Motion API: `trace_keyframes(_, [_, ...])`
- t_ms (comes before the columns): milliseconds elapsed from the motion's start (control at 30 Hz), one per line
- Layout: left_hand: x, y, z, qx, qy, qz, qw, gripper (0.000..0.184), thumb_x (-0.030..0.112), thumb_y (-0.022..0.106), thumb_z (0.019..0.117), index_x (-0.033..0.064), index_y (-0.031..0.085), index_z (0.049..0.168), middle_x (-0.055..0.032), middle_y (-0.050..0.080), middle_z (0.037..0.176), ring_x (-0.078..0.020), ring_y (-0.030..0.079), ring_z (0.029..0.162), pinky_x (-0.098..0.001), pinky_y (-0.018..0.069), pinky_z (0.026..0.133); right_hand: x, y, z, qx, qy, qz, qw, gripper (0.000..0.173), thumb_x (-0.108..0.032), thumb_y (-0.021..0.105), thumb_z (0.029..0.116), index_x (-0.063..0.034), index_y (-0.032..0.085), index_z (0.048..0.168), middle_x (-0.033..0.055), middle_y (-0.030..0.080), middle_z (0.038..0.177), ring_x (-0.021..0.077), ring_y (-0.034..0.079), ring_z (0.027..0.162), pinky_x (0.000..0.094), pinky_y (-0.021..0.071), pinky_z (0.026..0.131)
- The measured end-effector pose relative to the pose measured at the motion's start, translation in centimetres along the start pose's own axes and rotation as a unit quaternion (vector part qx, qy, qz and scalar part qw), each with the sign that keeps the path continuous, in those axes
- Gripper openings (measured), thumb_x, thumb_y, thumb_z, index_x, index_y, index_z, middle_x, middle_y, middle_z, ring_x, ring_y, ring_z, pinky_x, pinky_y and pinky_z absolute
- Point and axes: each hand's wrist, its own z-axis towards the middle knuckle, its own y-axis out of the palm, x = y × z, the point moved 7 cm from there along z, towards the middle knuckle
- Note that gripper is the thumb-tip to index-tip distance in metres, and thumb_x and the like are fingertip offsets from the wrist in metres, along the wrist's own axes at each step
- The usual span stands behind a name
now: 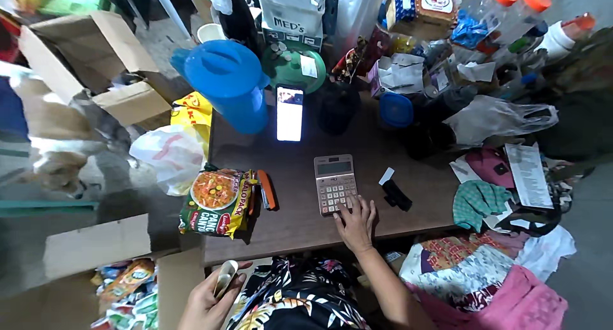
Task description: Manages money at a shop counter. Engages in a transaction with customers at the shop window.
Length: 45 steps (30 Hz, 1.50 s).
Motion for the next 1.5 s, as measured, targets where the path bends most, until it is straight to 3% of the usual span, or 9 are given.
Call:
trace_keyframes(300, [0.2,0.2,0.2,-0.006,0.009,0.005,1.0,0.025,0.012,0.06,0.0928,0.0013,0.069,0.114,0.0013,0.073,0.104,0.008,0.064,0.086,-0.0109,0.052,0.079,2.5,-1.0,-0.6,0.044,0.052,-0.003,0.998,0.036,-0.037,0.056,0.0976,-0.0092,0.075,0.109,0.018,0.059,0.145,0.0482,0.051,0.135,0.0691,0.0277,0.115])
trace_keyframes(500, [0.7,0.1,0.3,-0.003,0.017,0.007,1.0,0.025,0.012,0.06,0.0923,0.0012,0.068,0.114,0.0019,0.073,0.105,0.0077,0.064,0.086,-0.0114,0.0522,0.079,4.7,-1.4,0.4,-0.003,0.122,0.006,0.992,0.033,-0.031,0.057,0.0986,-0.0096,0.075,0.117,0.0193,0.051,0.152,0.0498,0.042,0.142,0.07,0.0232,0.117])
trace_keyframes(600, [0.7,0.1,0.2,-0.005,0.019,0.018,1.0,0.026,0.014,0.06,0.0928,0.0011,0.069,0.113,0.0011,0.073,0.104,0.0079,0.063,0.086,-0.0117,0.0522,0.079,4.5,-1.9,-0.1,0.008,0.109,0.023,0.994,0.033,-0.029,0.057,0.0985,-0.0047,0.073,0.113,0.0214,0.053,0.149,0.0498,0.046,0.138,0.0678,0.0309,0.114])
trace_keyframes(800, [0.6,0.8,0.3,-0.021,0.008,0.028,0.999,0.027,0.016,0.059,0.0932,0.0023,0.069,0.115,0.0015,0.073,0.105,0.0077,0.063,0.086,-0.0123,0.0518,0.079,0.9,0.0,-0.5,-0.02,0.011,0.035,0.999,0.039,-0.038,0.059,0.0977,-0.0137,0.072,0.126,0.023,0.053,0.149,0.0504,0.049,0.136,0.07,0.0301,0.114])
trace_keyframes(1000, [0.5,1.0,0.3,-0.025,0.01,0.017,0.999,0.028,0.016,0.06,0.0928,0.0025,0.069,0.115,0.0019,0.073,0.106,0.0069,0.064,0.088,-0.0125,0.0526,0.081,-0.5,-0.9,2.1,0.052,-0.009,0.042,0.998,0.041,-0.04,0.056,0.0981,-0.0136,0.073,0.124,0.0256,0.054,0.147,0.0525,0.05,0.132,0.0682,0.0314,0.114])
trace_keyframes(1133, [0.2,0.9,0.0,-0.019,0.002,0.013,1.0,0.027,0.012,0.06,0.0926,0.0016,0.069,0.115,0.0016,0.073,0.107,0.0073,0.064,0.089,-0.0123,0.0526,0.08,-0.2,1.0,2.0,-0.035,0.004,0.03,0.999,0.041,-0.042,0.054,0.1007,-0.0185,0.071,0.13,0.0194,0.05,0.153,0.0474,0.043,0.142,0.0704,0.023,0.117])
trace_keyframes(1267, [-0.3,0.6,-0.3,-0.022,0.006,0.006,1.0,0.026,0.012,0.06,0.0931,0.0008,0.068,0.116,-0.0001,0.073,0.108,0.0062,0.065,0.09,-0.0138,0.0534,0.082,0.1,0.9,-1.0,0.017,-0.023,0.024,0.999,0.039,-0.042,0.052,0.1013,-0.0198,0.074,0.124,0.0173,0.059,0.144,0.0462,0.053,0.133,0.0698,0.0328,0.112])
trace_keyframes(1367, [-0.5,0.4,-0.2,-0.022,-0.003,0.012,1.0,0.026,0.012,0.06,0.0939,-0.0006,0.067,0.116,-0.0007,0.073,0.107,0.0077,0.064,0.089,-0.0126,0.0521,0.081,0.5,1.0,-3.2,0.012,-0.014,0.017,1.0,0.041,-0.045,0.051,0.1007,-0.0221,0.072,0.128,0.0165,0.058,0.146,0.0464,0.052,0.134,0.0696,0.0311,0.113])
trace_keyframes(1500, [-0.6,0.0,0.2,-0.022,0.003,0.009,1.0,0.027,0.012,0.06,0.0933,-0.0015,0.067,0.115,-0.0016,0.073,0.105,0.0079,0.063,0.086,-0.0116,0.0514,0.08,2.4,-0.2,-2.5,0.041,0.051,0.016,0.998,0.045,-0.042,0.052,0.0994,-0.0109,0.071,0.126,0.024,0.056,0.145,0.0519,0.051,0.132,0.07,0.0341,0.111])
